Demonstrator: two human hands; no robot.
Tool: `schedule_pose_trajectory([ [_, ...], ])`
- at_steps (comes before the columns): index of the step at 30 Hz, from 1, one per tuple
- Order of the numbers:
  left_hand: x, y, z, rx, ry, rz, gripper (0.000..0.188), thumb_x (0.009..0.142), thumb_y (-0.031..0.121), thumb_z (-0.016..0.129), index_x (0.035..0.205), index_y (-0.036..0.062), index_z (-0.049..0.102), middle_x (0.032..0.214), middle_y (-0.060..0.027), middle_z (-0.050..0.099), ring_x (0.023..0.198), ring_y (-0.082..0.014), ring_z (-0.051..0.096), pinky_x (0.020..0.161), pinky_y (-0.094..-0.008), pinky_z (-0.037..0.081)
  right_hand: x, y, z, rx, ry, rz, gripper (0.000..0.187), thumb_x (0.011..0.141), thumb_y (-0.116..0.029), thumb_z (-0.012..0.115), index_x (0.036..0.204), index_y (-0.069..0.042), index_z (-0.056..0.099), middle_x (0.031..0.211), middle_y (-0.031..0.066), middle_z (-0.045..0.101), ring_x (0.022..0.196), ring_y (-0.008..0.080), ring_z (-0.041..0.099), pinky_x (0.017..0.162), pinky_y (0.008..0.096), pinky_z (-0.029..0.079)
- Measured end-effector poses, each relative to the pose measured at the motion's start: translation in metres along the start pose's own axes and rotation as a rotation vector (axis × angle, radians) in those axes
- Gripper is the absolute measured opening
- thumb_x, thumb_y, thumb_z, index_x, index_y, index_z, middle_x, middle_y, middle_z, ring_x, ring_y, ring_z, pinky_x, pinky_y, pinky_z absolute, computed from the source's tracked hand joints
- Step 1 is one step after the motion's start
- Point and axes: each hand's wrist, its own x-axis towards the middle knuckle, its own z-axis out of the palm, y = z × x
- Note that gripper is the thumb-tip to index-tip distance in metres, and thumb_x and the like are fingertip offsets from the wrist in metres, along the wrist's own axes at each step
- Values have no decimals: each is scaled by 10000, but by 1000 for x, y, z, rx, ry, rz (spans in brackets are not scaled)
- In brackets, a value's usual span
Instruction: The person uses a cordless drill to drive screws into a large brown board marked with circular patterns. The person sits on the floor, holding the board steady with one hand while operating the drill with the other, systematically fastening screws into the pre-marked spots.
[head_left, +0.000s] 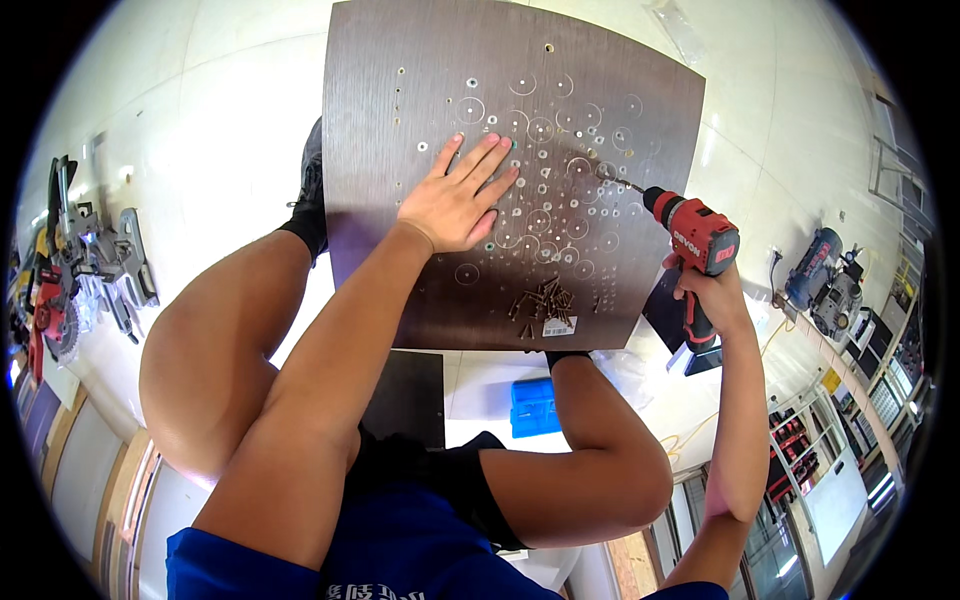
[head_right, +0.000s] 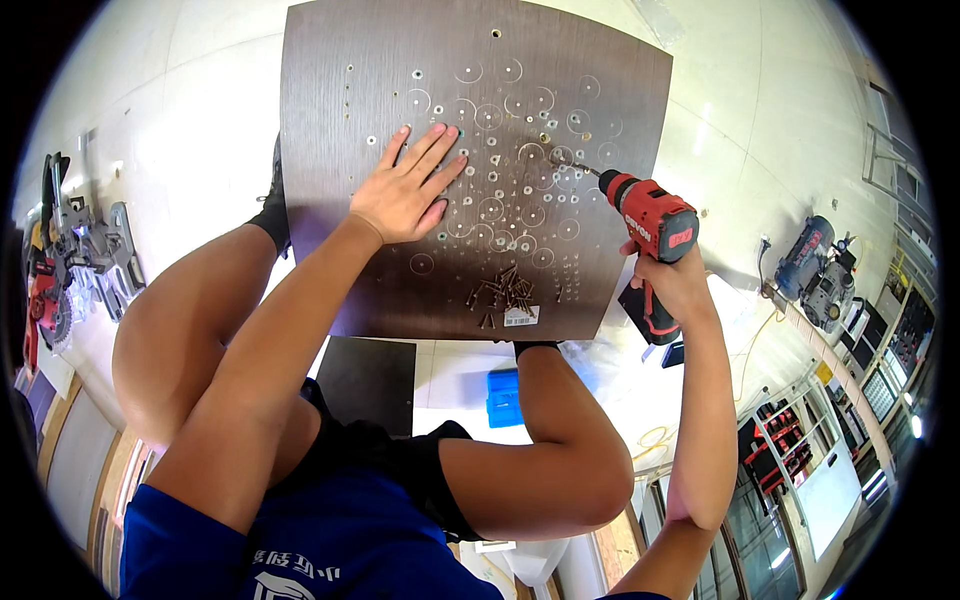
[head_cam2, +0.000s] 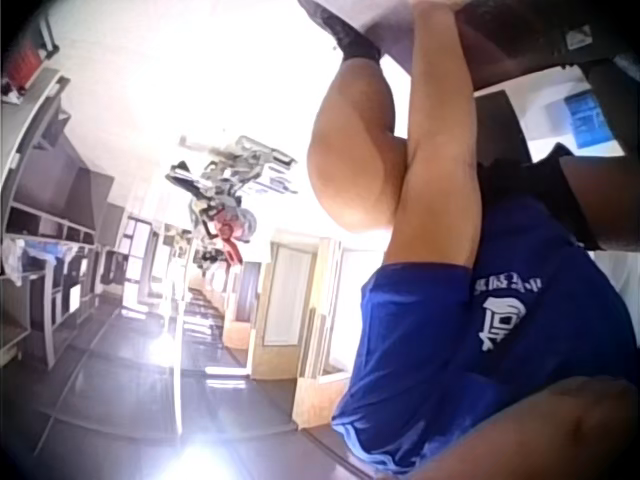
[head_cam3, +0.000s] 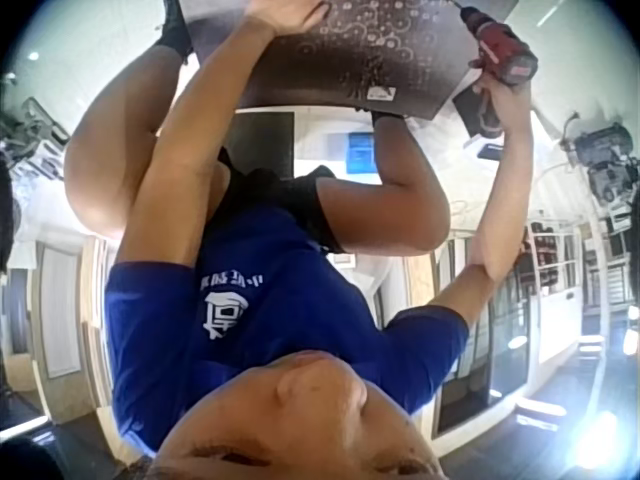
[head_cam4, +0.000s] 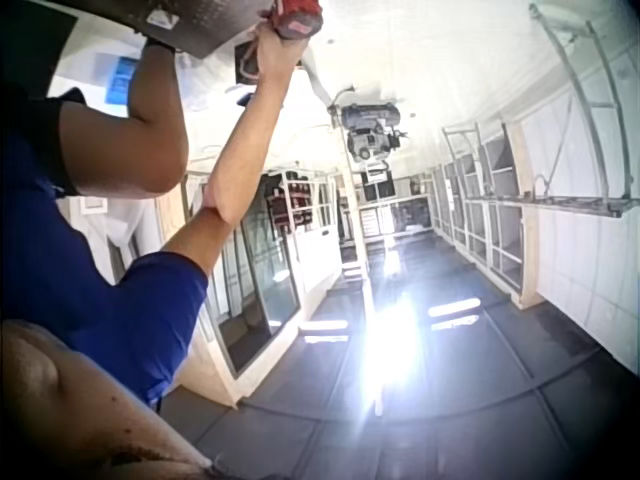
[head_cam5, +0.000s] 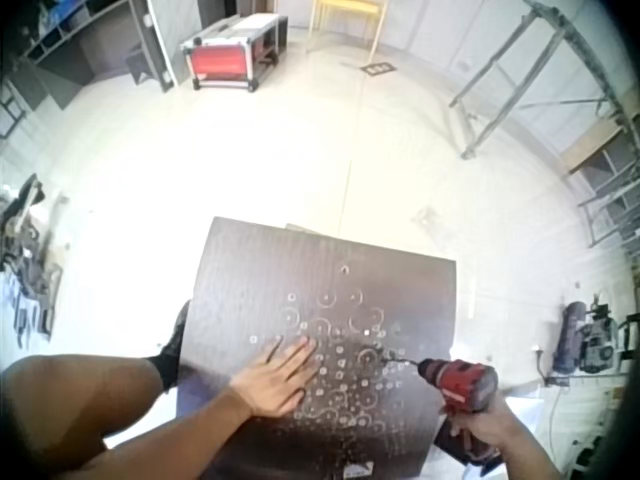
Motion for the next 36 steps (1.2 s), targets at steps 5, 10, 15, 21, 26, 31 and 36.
schedule_pose_trajectory([
  [5,0,1,1,-2,-10,0,683,985,420,570,1608,168,448,1764,-127,220,1648,-285,145,1324,-578,101,-1,1,0,14,-9,8,482,738,7,604,1217,1,652,1018,122,731,684,168,653,663,320,540],
  [10,-1,0,2,-66,54,13,681,953,366,596,1581,129,478,1758,-139,234,1641,-300,174,1320,-580,108,2,-1,-2,5,-34,24,460,779,40,590,1234,6,647,982,103,711,682,153,638,644,319,560],
  [15,0,1,4,-69,55,7,675,956,354,592,1584,136,477,1758,-139,233,1642,-295,171,1320,-580,109,1,-10,3,-123,-3,59,440,728,2,601,1167,7,642,886,107,702,660,185,647,655,326,541],
  [21,-1,1,4,-61,43,10,685,956,352,583,1597,142,463,1759,-143,231,1641,-295,169,1320,-579,110,5,-19,-7,135,-35,184,429,727,-18,602,1153,4,641,879,124,692,622,198,636,609,342,552],
  [26,0,2,4,-40,39,5,684,957,350,580,1598,143,458,1758,-148,231,1641,-300,170,1314,-590,114,2,-25,3,-14,-12,135,439,715,-34,612,1152,-4,638,884,100,697,613,189,646,595,341,552],
  [31,-1,0,5,-32,51,7,675,963,347,575,1595,143,461,1758,-150,229,1641,-303,172,1310,-594,120,-5,-29,21,-137,38,109,370,721,-38,634,1091,-20,627,816,86,679,624,190,656,601,349,542],
  [36,0,3,4,-17,35,9,667,968,348,572,1594,143,463,1757,-151,232,1639,-302,175,1308,-594,125,-5,-24,10,-14,11,105,352,732,-40,629,1083,-15,628,813,88,683,622,191,653,612,342,546],
])
